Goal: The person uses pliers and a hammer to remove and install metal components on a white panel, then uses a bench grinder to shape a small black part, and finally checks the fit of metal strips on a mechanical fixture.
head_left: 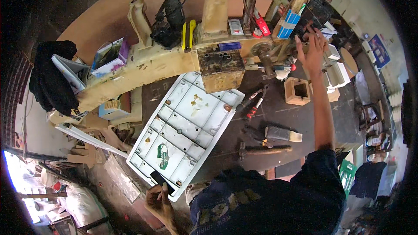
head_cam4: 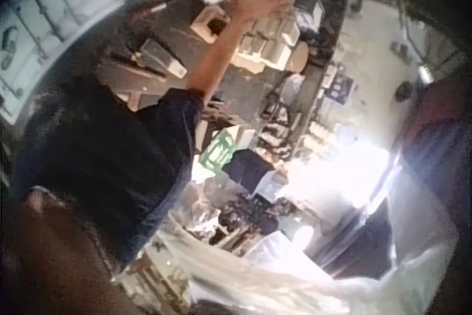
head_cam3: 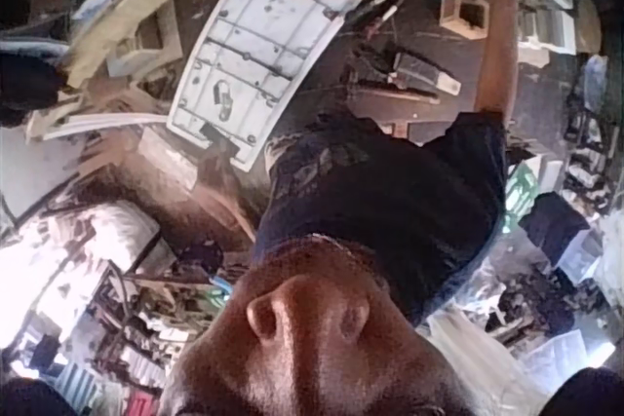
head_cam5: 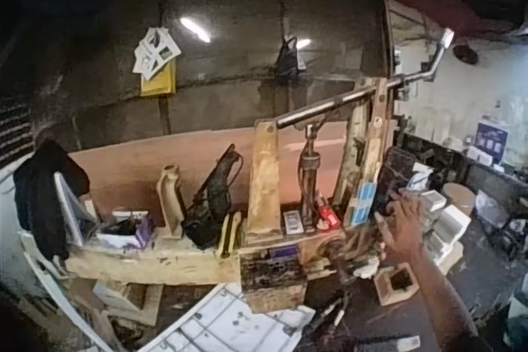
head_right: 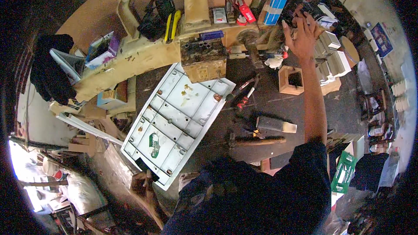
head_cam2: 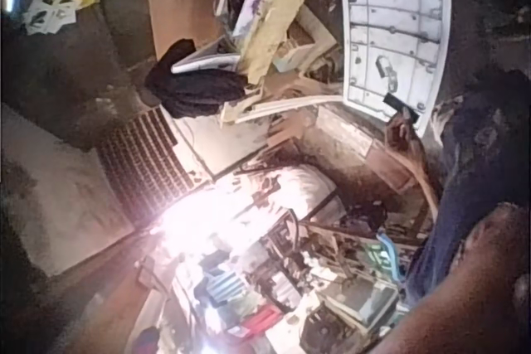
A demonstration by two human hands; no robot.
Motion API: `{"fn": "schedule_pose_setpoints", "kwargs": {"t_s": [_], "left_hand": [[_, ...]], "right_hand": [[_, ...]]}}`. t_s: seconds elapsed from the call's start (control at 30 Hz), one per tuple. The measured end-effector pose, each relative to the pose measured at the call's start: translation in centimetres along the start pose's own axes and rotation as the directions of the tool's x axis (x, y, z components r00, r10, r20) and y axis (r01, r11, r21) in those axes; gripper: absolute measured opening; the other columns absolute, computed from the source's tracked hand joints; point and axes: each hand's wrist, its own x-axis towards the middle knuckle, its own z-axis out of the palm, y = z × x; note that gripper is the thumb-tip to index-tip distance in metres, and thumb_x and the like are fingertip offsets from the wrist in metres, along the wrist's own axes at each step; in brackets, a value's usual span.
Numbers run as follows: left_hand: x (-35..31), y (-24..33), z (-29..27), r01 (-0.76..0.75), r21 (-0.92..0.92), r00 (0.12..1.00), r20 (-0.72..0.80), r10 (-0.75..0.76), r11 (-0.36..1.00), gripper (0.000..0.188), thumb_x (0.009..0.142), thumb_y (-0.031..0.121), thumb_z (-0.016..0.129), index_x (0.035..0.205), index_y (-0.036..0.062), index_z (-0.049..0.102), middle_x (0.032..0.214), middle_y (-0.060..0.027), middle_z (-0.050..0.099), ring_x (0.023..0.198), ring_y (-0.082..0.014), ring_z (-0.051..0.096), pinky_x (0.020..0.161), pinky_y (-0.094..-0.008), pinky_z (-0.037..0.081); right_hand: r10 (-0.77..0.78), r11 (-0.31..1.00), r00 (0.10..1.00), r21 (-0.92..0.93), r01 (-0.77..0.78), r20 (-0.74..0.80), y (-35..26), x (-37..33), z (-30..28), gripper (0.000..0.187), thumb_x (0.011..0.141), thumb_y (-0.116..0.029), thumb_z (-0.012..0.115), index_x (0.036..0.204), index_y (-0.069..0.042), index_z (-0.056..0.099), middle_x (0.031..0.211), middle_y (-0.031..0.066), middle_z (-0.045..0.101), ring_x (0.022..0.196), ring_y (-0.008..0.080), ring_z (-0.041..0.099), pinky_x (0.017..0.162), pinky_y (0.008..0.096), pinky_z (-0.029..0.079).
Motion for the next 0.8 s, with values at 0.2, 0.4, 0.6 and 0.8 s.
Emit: {"fn": "schedule_pose_setpoints", "kwargs": {"t_s": [0.2, 0.4, 0.6, 0.8], "left_hand": [[-0.3, 1.1, 0.4, 0.02, 0.028, 1.0, 0.015, -0.02, 0.999, 0.018, 0.086, 0.01, 0.075, 0.083, 0.0011, 0.06, 0.076, -0.0016, 0.057, 0.069, -0.0069, 0.05, 0.06, -0.0227, 0.041], [-0.7, 1.0, 0.3, 0.025, 0.07, 0.999, -0.031, -0.023, 0.997, 0.019, 0.087, 0.008, 0.073, 0.078, 0.0024, 0.057, 0.072, -0.0013, 0.054, 0.066, -0.0064, 0.045, 0.057, -0.0222, 0.035], [-0.7, 0.7, 0.7, 0.011, 0.009, 1.0, -0.021, -0.01, 1.0, 0.019, 0.086, 0.006, 0.073, 0.077, 0.0016, 0.057, 0.072, -0.0006, 0.055, 0.066, -0.006, 0.044, 0.057, -0.0222, 0.034], [-0.7, 0.5, 0.7, -0.013, -0.004, 1.0, -0.019, 0.013, 1.0, 0.02, 0.086, 0.008, 0.073, 0.076, 0.0029, 0.057, 0.072, -0.0006, 0.055, 0.064, -0.0049, 0.042, 0.058, -0.0207, 0.031]], "right_hand": [[-0.012, 0.999, 0.999, -0.041, 0.014, 0.05, 0.9, 0.3, 0.0, 0.034, 0.088, -0.034, 0.065, 0.106, -0.006, 0.059, 0.122, 0.0093, 0.061, 0.128, 0.0295, 0.043, 0.104, 0.0491, 0.026], [0.075, 0.996, 0.985, -0.034, -0.081, -0.152, 2.0, 2.2, -0.8, 0.04, 0.09, -0.038, 0.065, 0.112, -0.005, 0.056, 0.134, 0.0102, 0.054, 0.128, 0.0337, 0.038, 0.103, 0.0489, 0.025], [0.054, 0.997, 0.991, -0.042, -0.06, -0.121, 2.7, 2.5, -1.0, 0.054, 0.087, -0.036, 0.068, 0.128, -0.004, 0.053, 0.116, 0.0052, 0.06, 0.128, 0.0313, 0.04, 0.103, 0.0481, 0.023], [0.018, 0.999, 0.992, -0.046, -0.024, -0.127, 2.3, 2.4, -1.0, 0.059, 0.087, -0.036, 0.068, 0.135, -0.008, 0.05, 0.107, 0.0021, 0.06, 0.127, 0.0297, 0.041, 0.104, 0.0465, 0.022]]}}
